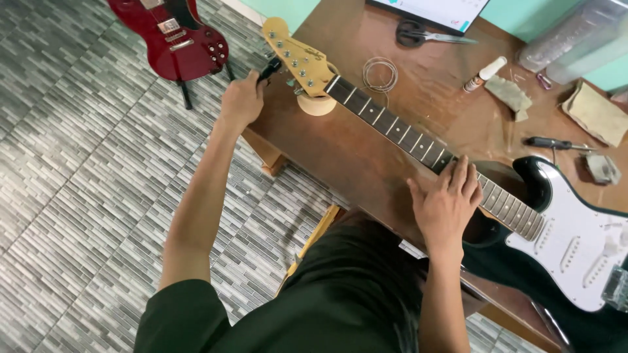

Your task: The person is installing and securing new strings on an electric guitar, threading them through the bridge and winding them at the headstock.

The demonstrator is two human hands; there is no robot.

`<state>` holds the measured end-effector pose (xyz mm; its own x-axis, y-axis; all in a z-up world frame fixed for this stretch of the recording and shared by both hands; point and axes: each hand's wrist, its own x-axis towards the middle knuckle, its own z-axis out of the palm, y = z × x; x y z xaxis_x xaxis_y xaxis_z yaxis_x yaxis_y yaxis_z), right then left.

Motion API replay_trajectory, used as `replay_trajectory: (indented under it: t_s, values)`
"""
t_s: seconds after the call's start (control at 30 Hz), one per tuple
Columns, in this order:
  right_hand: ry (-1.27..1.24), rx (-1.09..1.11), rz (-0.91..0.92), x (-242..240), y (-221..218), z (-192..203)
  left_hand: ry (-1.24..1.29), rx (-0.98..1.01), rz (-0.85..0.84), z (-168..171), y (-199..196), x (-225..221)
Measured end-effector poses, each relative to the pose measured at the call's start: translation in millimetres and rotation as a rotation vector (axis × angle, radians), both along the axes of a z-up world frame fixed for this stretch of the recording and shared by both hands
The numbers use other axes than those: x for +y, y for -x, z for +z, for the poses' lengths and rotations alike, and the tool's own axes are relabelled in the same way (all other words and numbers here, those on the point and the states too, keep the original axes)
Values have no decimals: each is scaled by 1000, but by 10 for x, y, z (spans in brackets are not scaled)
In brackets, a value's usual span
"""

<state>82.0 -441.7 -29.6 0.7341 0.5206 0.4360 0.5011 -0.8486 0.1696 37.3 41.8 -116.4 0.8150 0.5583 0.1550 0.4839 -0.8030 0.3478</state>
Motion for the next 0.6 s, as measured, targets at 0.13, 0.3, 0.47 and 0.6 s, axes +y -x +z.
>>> replay_trajectory:
  t_s: [0.13,0.3,0.47,0.6]
  values:
    - [20,-29,-2,-33,-3,-44,-207,58,-55,12,17,138]
    - [12,-28,-5,-6,-4,-48,-179,93,-192,397,103,134]
    - [-1,-46,-13,-21,-26,-112,-197,154,-297,494,120,138]
    - [31,-76,-28,1,-24,-100,-185,156,-347,504,131,112]
